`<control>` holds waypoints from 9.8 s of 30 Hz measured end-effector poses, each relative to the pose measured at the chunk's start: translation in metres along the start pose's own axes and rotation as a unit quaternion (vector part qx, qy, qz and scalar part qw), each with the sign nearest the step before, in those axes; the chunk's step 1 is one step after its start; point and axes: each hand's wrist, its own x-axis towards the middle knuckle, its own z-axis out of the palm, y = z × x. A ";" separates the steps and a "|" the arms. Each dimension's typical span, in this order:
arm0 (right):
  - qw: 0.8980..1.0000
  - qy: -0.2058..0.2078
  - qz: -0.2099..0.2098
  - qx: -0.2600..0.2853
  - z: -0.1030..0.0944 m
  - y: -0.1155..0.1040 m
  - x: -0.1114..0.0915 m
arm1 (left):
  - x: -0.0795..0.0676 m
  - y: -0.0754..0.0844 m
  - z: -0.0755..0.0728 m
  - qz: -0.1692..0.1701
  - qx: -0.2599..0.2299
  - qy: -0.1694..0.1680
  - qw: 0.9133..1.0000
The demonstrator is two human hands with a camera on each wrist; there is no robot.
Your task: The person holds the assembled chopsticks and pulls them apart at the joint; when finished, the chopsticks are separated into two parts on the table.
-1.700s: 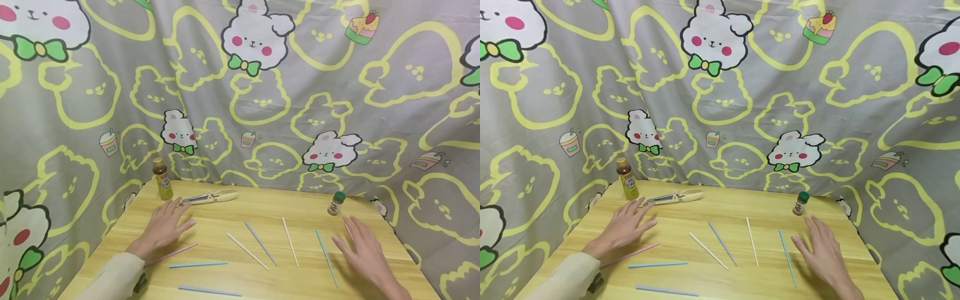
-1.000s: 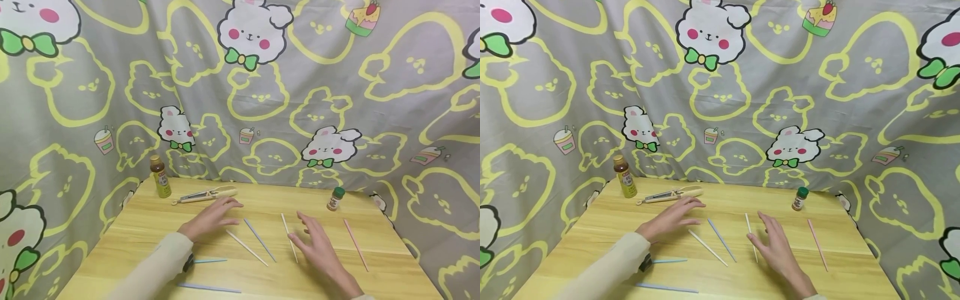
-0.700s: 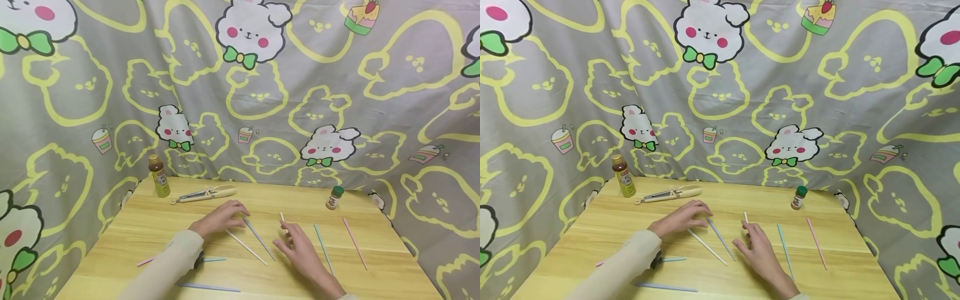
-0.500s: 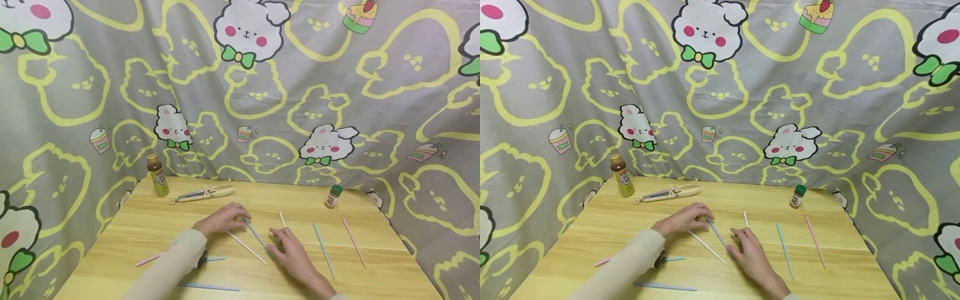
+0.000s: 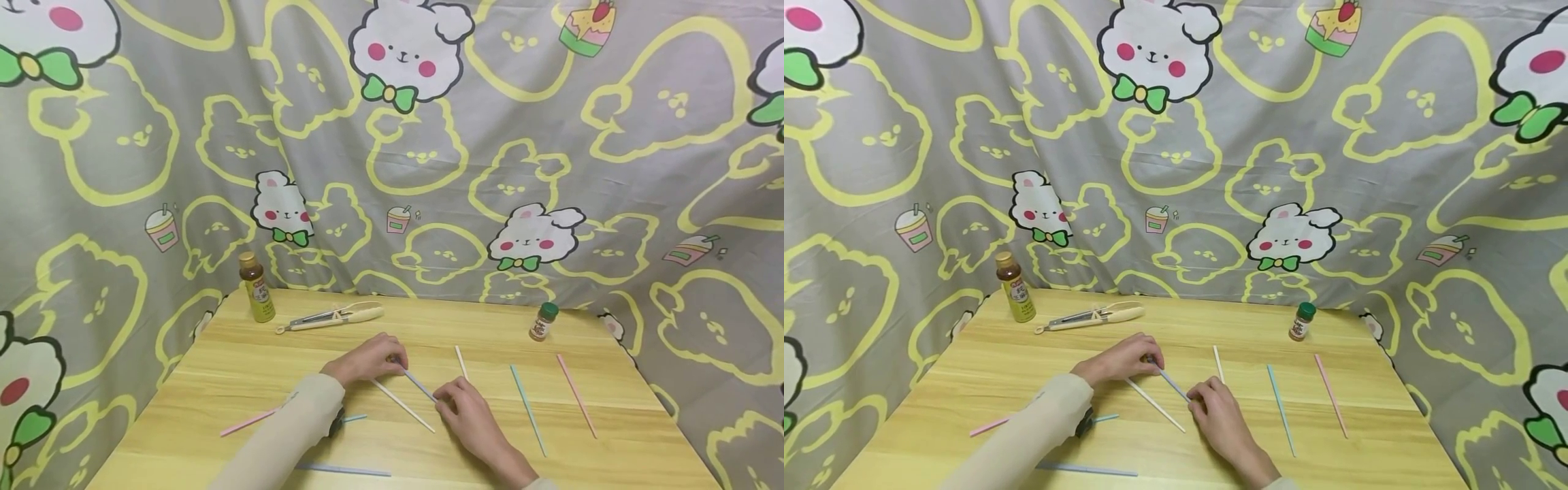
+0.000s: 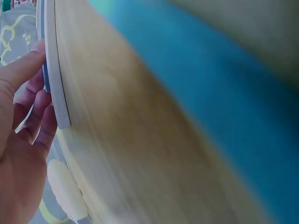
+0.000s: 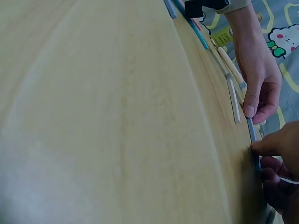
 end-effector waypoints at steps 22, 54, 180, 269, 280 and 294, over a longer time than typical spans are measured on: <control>0.995 0.015 -0.050 0.081 -0.025 0.004 0.018 | -0.037 0.023 0.000 0.001 -0.088 0.047 0.995; 0.986 0.065 -0.150 0.037 -0.037 0.000 0.011 | -0.087 0.048 0.010 -0.011 -0.065 0.156 0.986; 0.997 -0.003 -0.049 0.053 -0.004 0.012 0.113 | -0.196 0.024 -0.012 0.059 -0.040 0.000 0.997; 0.996 0.037 -0.032 0.071 -0.024 0.024 0.073 | -0.103 -0.026 -0.042 -0.118 -0.037 0.192 0.974; 0.996 0.019 -0.042 0.076 -0.001 0.010 0.089 | -0.079 -0.032 -0.035 -0.121 0.012 0.172 0.978; 0.998 0.004 -0.041 0.055 0.022 0.002 0.094 | -0.063 -0.032 -0.023 -0.083 0.055 0.122 0.988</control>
